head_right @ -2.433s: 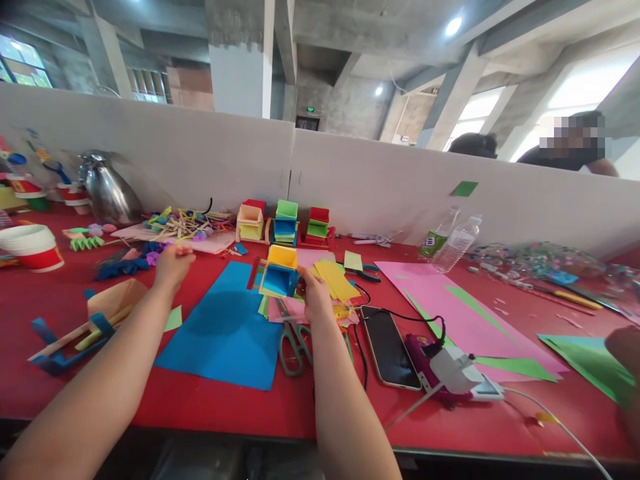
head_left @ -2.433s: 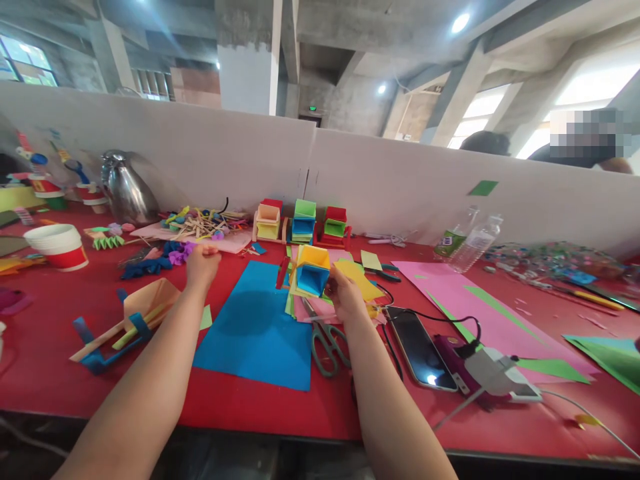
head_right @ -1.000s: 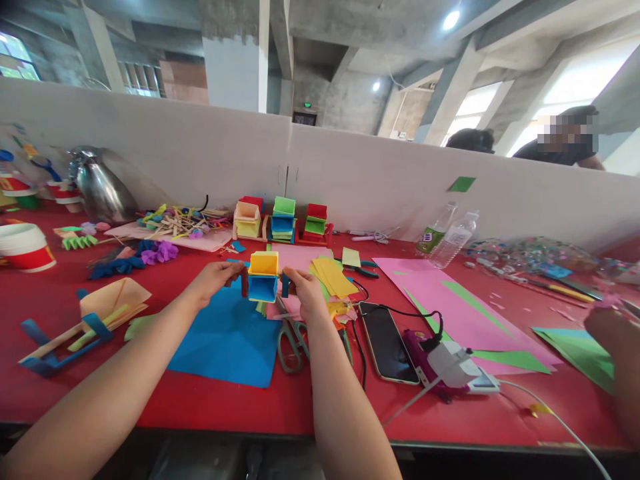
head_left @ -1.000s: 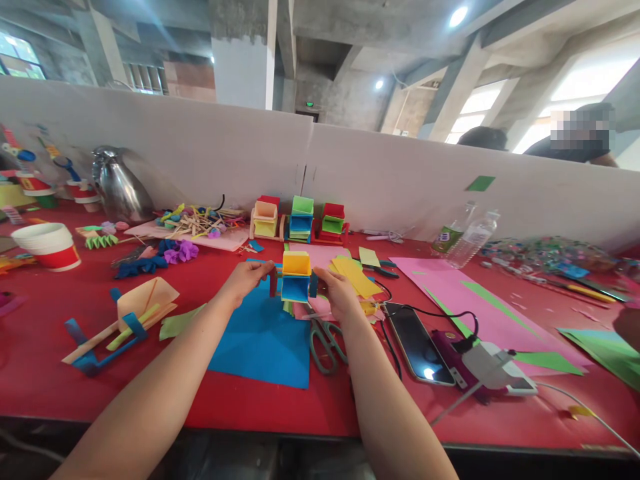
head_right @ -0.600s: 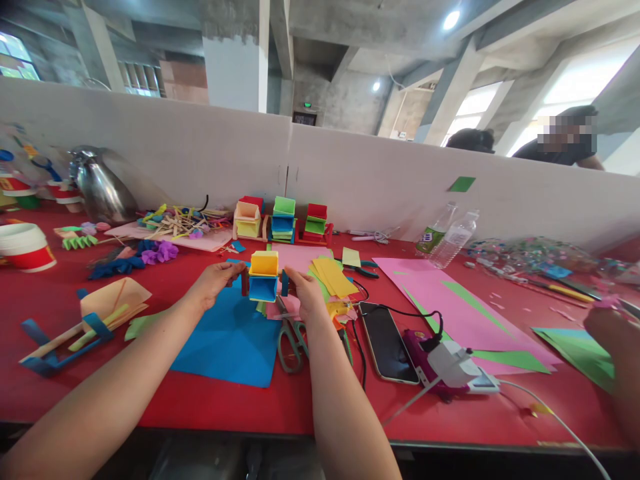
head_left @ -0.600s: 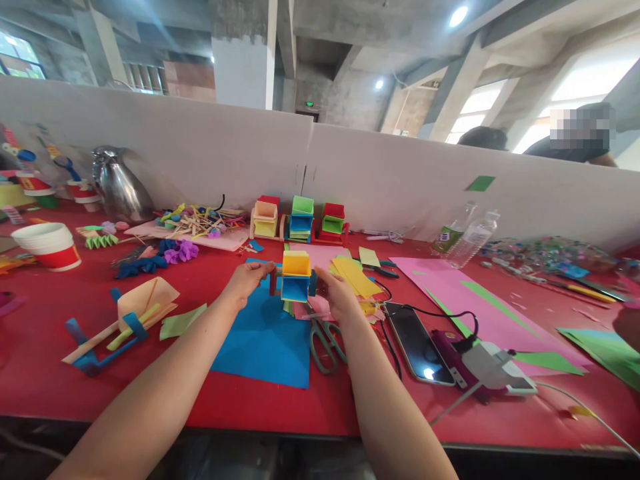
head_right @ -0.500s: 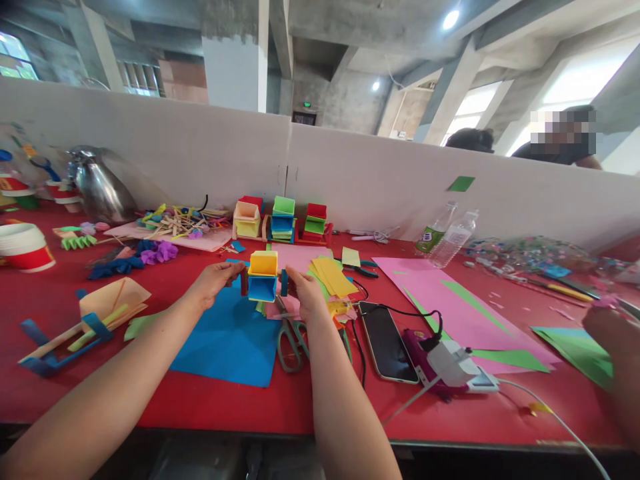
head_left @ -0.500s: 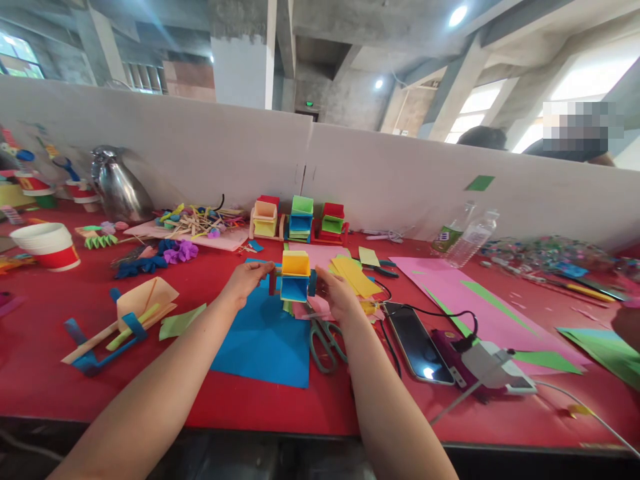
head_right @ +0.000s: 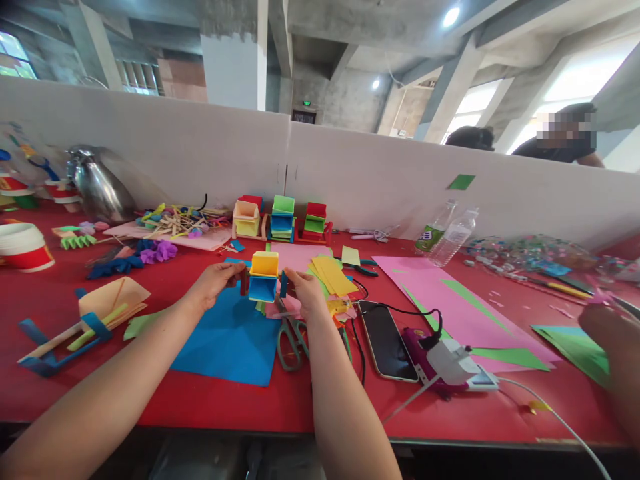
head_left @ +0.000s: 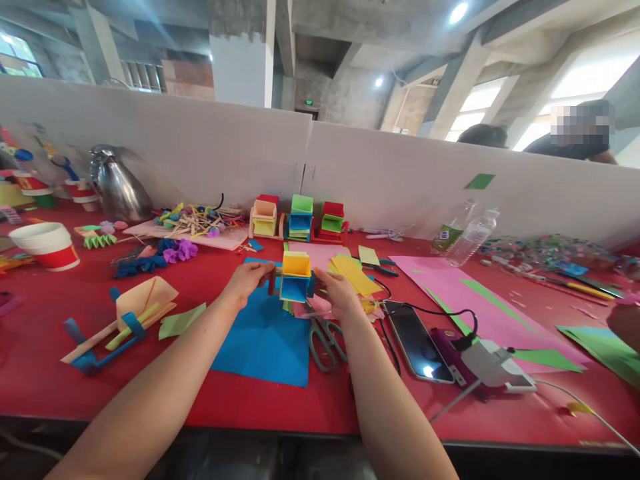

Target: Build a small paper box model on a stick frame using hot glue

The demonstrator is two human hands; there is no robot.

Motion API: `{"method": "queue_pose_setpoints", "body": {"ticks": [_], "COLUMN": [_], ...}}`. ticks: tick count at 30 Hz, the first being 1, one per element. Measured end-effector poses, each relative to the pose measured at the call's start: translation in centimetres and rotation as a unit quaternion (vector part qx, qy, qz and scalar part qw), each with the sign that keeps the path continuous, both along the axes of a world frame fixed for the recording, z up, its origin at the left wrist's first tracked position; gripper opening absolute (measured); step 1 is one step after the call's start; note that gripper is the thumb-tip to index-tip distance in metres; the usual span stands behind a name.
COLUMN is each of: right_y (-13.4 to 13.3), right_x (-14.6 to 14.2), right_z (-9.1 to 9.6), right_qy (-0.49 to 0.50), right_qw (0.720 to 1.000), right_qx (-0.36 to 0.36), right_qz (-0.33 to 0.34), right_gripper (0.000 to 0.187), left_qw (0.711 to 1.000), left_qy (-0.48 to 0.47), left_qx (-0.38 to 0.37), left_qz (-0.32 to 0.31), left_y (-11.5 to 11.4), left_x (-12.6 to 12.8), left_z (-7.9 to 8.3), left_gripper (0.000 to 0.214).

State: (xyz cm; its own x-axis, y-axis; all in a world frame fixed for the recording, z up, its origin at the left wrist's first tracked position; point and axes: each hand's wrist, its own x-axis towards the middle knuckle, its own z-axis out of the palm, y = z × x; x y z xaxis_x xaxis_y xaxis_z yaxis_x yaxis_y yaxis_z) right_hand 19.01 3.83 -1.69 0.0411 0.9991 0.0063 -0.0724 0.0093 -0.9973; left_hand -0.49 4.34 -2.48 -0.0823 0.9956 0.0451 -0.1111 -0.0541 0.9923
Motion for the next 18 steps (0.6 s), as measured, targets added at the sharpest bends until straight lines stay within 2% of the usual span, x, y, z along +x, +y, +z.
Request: {"method": "queue_pose_setpoints", "body": {"ticks": [3, 5, 7, 9, 12, 18], "right_y": [-0.3, -0.7, -1.0, -1.3, -1.5, -1.6], "right_x": [-0.1, -0.3, -0.5, -0.8, -1.1, -1.3], "right_z": [0.7, 1.2, 1.6, 1.8, 1.6, 1.4], "right_qy": [-0.049, -0.107, -0.196, -0.285, -0.354, -0.416], "right_qw": [0.996, 0.983, 0.95, 0.907, 0.875, 0.844], "right_qx": [0.051, 0.134, 0.238, 0.308, 0.33, 0.336], "right_qz": [-0.048, -0.07, -0.061, -0.033, -0.016, -0.035], "right_gripper": [0.028, 0.031, 0.032, 0.031, 0.031, 0.034], "left_qw": [1.0, 1.0, 1.0, 1.0, 0.999, 0.999], "left_qy": [-0.001, -0.001, 0.0, 0.001, 0.005, 0.012], "left_qx": [0.002, 0.007, 0.011, 0.016, 0.02, 0.027], "left_qz": [0.009, 0.018, 0.024, 0.026, 0.031, 0.036], "left_y": [0.0, 0.0, 0.0, 0.0, -0.1, -0.1], "left_x": [0.0, 0.0, 0.0, 0.1, 0.2, 0.2], "left_z": [0.0, 0.1, 0.1, 0.2, 0.2, 0.1], "left_gripper": [0.039, 0.04, 0.04, 0.041, 0.041, 0.043]}}
